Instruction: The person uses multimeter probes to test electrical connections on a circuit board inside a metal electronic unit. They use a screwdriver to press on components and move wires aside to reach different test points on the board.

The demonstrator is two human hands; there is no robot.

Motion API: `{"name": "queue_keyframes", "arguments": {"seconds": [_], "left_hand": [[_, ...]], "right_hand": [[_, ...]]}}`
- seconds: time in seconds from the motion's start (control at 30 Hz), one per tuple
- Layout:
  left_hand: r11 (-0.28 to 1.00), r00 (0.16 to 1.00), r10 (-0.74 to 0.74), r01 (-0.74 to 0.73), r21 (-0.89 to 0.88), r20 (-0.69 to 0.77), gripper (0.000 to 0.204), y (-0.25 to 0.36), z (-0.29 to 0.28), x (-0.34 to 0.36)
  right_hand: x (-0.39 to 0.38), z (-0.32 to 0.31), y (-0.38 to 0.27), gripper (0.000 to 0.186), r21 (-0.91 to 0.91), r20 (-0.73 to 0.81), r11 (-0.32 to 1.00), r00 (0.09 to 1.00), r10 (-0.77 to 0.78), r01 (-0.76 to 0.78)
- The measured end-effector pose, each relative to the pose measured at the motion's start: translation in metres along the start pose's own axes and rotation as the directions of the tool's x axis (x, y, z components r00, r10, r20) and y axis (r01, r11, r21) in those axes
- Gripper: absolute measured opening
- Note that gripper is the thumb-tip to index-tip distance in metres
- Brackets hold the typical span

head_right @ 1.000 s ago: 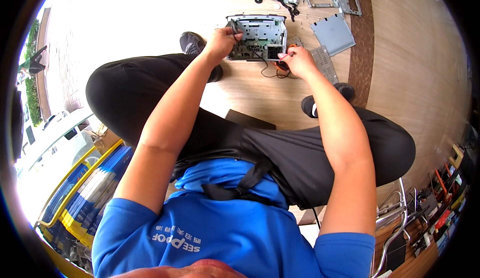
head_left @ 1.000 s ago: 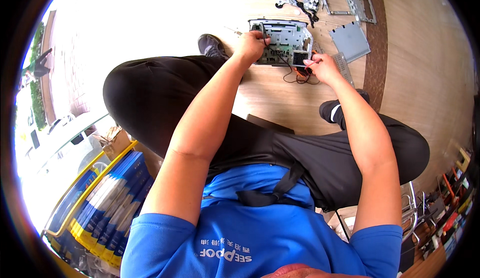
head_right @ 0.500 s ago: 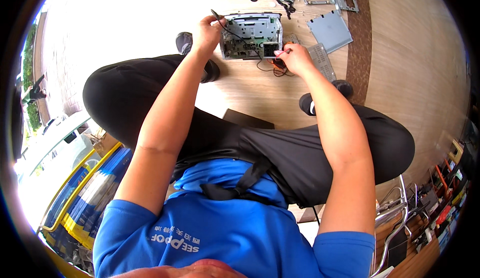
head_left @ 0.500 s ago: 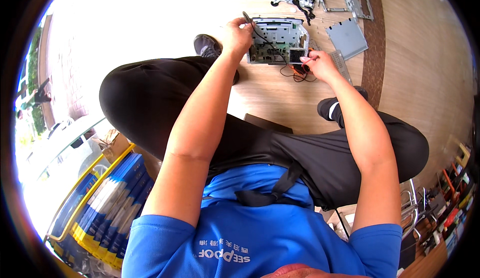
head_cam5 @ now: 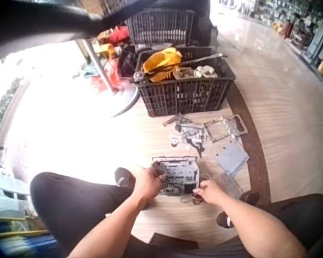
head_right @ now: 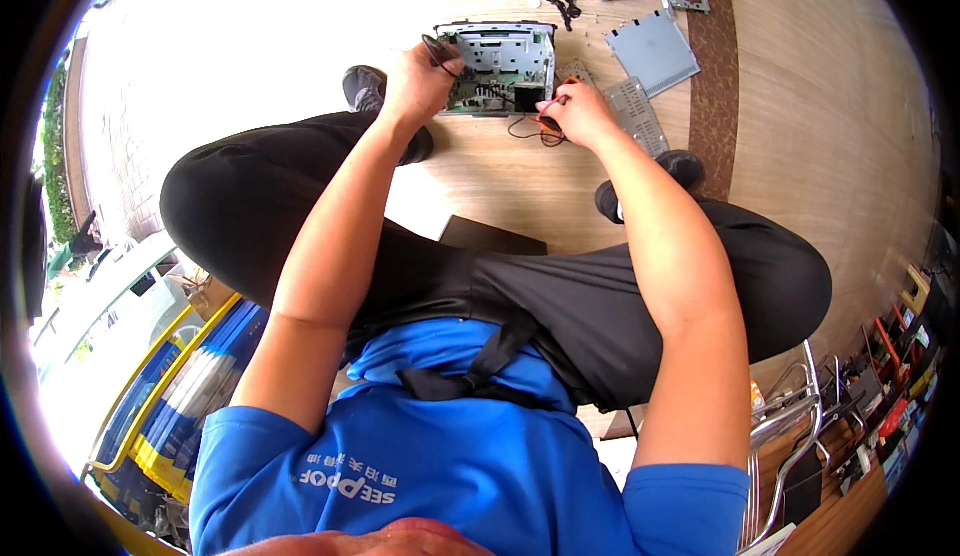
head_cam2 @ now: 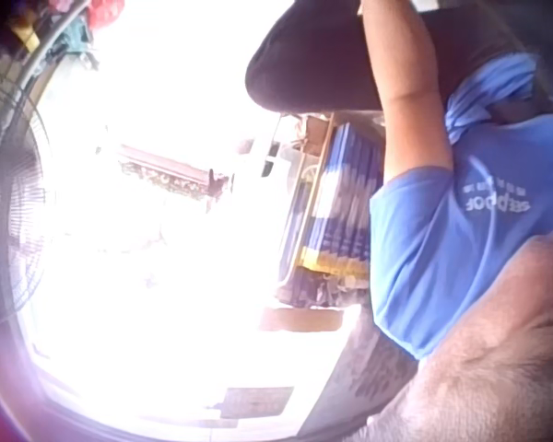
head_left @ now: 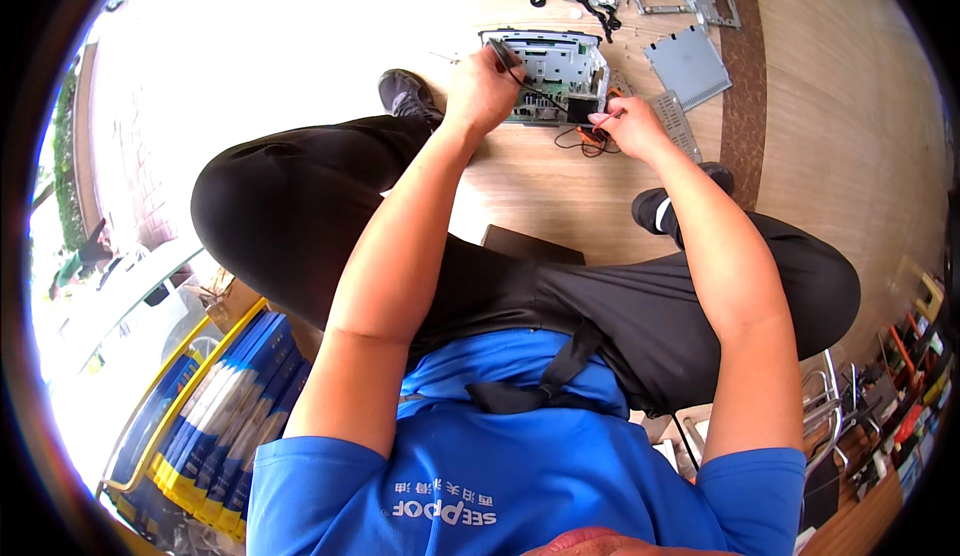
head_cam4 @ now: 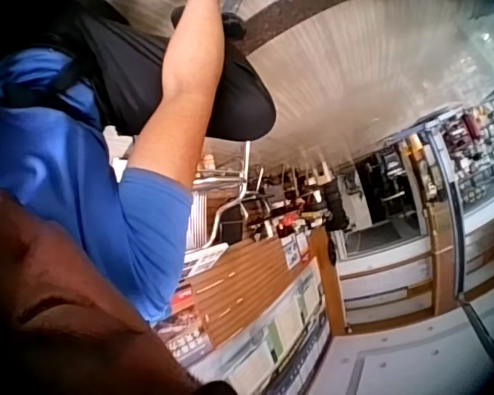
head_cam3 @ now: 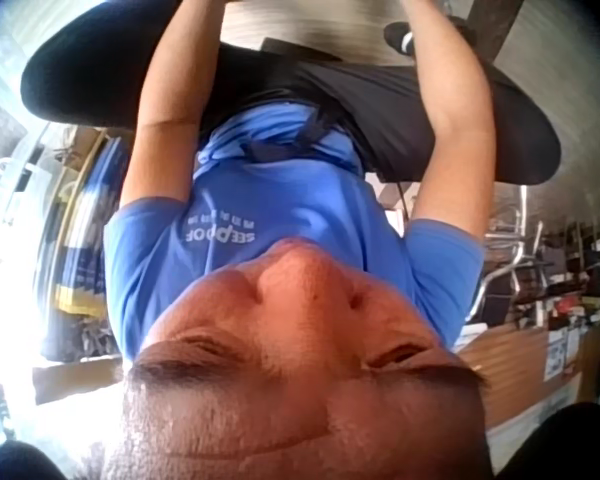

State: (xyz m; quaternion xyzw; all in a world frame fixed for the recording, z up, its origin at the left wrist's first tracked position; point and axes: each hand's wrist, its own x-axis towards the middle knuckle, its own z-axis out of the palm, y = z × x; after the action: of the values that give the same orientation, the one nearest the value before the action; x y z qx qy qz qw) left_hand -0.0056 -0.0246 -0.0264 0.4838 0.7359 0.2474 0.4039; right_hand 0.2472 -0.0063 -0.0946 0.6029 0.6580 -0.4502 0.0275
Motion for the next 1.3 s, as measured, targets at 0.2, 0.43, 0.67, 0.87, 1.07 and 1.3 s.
{"name": "queue_keyframes", "arguments": {"seconds": [0.2, 0.43, 0.67, 0.87, 1.07, 1.3], "left_hand": [[0.983, 0.991, -0.133, 0.13, 0.13, 0.012, 0.023, -0.01, 0.001, -0.001], [0.929, 0.991, 0.12, -0.09, 0.358, -0.062, 0.022, -0.021, 0.006, 0.005], [0.903, 0.966, 0.254, -0.257, 0.345, 0.054, 0.022, -0.04, 0.015, 0.007], [0.914, 0.952, 0.303, -0.281, 0.292, -0.031, 0.021, -0.03, 0.011, 0.007], [0.818, 0.873, 0.487, -0.444, 0.367, -0.03, 0.015, -0.017, -0.001, -0.003], [0.937, 0.966, 0.258, -0.258, 0.236, 0.032, 0.015, -0.026, 0.005, -0.019]], "right_hand": [[-0.005, -0.004, -0.006, 0.033, 0.01, -0.008, 0.999, 0.999, 0.038, -0.038], [-0.005, -0.007, -0.009, 0.033, 0.007, 0.032, 0.999, 0.999, 0.041, -0.042], [-0.001, -0.004, -0.005, 0.034, 0.063, 0.025, 0.995, 0.997, 0.075, -0.077], [0.008, -0.001, 0.005, 0.034, 0.091, -0.002, 0.995, 0.999, 0.043, -0.043], [0.017, -0.003, 0.004, 0.028, 0.135, -0.028, 0.99, 0.999, 0.032, -0.028], [0.029, -0.006, 0.0, 0.027, 0.19, -0.06, 0.981, 0.997, 0.058, -0.046]]}}
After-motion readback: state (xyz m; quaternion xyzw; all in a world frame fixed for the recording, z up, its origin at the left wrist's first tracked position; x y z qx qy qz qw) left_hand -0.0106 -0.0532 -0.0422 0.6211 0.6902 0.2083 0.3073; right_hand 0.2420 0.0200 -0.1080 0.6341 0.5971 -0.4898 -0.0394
